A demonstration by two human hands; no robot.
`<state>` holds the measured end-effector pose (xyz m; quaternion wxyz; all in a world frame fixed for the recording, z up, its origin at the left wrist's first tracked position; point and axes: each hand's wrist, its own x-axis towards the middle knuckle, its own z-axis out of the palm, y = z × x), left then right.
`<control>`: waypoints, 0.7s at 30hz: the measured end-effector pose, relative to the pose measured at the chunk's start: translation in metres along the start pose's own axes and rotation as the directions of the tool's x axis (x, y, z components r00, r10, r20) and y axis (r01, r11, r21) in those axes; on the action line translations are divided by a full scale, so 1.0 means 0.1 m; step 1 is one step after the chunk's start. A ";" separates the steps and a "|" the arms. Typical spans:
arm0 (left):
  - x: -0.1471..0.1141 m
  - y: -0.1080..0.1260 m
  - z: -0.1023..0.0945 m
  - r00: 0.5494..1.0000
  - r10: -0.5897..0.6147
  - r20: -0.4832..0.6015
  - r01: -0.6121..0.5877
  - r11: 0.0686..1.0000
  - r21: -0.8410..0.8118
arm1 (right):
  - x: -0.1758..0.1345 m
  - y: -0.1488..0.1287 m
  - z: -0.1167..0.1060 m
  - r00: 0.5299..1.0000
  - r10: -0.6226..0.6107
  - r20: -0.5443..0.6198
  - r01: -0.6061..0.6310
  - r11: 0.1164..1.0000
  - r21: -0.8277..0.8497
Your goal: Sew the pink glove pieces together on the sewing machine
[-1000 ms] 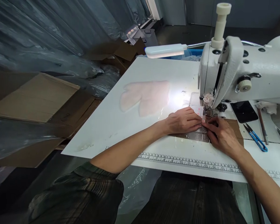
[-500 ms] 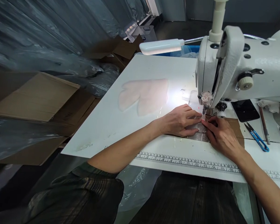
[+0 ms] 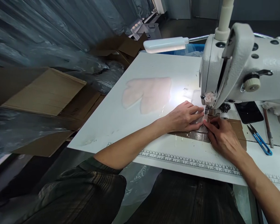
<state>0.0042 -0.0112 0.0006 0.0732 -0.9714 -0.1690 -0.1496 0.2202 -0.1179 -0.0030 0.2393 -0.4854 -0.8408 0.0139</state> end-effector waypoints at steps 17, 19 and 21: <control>-0.04 -0.09 -0.08 0.993 0.091 -0.068 -0.114 0.835 -0.538 | 0.01 0.11 -0.01 0.958 0.286 -0.030 -0.267 0.923 0.277; -0.05 -0.11 -0.09 0.996 0.089 -0.027 -0.088 0.803 -0.589 | 0.01 0.13 -0.03 0.945 0.326 -0.025 -0.307 0.910 0.280; -0.05 -0.11 -0.07 0.997 0.075 -0.023 -0.074 0.803 -0.591 | 0.03 0.14 -0.05 0.936 0.353 -0.018 -0.336 0.904 0.264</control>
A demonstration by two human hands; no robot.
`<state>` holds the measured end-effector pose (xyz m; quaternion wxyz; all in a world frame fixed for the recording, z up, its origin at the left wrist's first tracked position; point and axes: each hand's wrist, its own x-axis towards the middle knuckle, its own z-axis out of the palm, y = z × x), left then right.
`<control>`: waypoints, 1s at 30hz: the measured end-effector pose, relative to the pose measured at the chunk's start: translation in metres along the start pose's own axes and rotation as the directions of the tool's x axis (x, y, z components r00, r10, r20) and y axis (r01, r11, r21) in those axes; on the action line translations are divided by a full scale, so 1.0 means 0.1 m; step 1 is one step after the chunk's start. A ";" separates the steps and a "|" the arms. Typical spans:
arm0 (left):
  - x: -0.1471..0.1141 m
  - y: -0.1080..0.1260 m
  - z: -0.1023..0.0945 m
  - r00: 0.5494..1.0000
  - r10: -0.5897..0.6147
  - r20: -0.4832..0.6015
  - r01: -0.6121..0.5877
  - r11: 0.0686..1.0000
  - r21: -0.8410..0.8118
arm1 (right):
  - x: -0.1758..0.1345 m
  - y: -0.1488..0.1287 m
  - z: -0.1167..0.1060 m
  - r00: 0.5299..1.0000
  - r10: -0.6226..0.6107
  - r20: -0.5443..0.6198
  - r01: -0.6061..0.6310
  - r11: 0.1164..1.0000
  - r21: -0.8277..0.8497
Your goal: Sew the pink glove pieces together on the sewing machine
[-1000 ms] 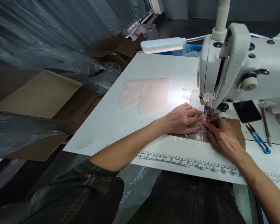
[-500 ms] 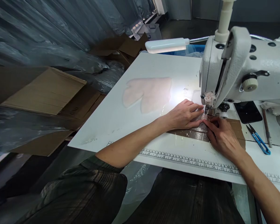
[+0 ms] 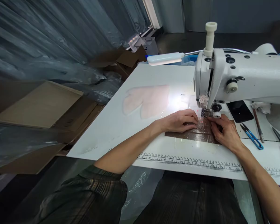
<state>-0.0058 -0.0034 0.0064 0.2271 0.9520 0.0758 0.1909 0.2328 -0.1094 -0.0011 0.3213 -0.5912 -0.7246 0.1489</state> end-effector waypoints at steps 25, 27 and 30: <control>0.05 -0.02 0.17 0.976 0.208 -0.072 -0.163 0.902 0.400 | 0.32 -0.04 -0.13 0.973 0.118 0.197 -0.120 0.993 -0.001; 0.05 -0.02 0.17 0.982 0.183 -0.052 -0.149 0.909 0.389 | 0.26 -0.05 -0.09 0.985 0.087 0.149 -0.082 0.996 -0.041; 0.05 -0.02 0.16 0.986 0.159 -0.041 -0.131 0.912 0.388 | 0.18 -0.03 -0.03 0.992 0.046 0.117 -0.032 0.993 -0.117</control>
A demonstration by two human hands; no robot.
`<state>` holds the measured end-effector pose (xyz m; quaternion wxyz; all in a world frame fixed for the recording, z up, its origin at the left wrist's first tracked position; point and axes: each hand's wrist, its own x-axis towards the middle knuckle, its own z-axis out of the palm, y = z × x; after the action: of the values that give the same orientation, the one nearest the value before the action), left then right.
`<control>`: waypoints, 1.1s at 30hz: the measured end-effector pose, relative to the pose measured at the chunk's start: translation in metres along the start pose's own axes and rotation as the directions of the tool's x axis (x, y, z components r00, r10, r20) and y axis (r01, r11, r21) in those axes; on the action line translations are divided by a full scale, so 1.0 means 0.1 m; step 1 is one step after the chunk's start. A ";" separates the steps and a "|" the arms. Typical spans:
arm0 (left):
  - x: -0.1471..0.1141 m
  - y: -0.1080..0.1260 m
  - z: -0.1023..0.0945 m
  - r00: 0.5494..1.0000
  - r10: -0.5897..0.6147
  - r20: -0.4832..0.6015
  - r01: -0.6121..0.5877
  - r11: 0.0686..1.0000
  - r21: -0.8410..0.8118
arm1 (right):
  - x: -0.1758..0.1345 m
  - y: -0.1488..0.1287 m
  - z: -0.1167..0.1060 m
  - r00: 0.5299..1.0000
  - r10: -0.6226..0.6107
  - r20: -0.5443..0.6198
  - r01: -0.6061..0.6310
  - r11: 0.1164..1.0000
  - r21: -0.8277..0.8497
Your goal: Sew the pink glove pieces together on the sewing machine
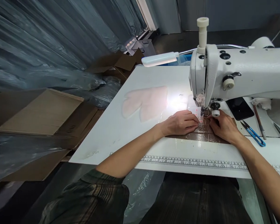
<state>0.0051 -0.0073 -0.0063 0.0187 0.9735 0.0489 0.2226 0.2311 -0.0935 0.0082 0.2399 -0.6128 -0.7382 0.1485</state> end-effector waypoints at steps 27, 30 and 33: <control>0.01 0.06 -0.13 0.985 -0.112 0.128 0.107 0.993 0.045 | -0.08 -0.06 0.07 0.946 -0.322 0.028 0.318 0.913 -0.257; 0.01 0.05 -0.13 0.976 -0.141 0.168 0.132 0.989 0.064 | -0.09 -0.07 0.05 0.939 -0.343 0.023 0.337 0.907 -0.251; 0.01 0.04 -0.12 0.972 -0.153 0.178 0.143 0.987 0.067 | -0.08 -0.08 0.05 0.933 -0.360 0.023 0.352 0.894 -0.279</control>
<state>0.0005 -0.0113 0.0054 0.0136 0.9835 0.1255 0.1292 0.2224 -0.1027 0.0070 0.1853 -0.4971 -0.8476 -0.0122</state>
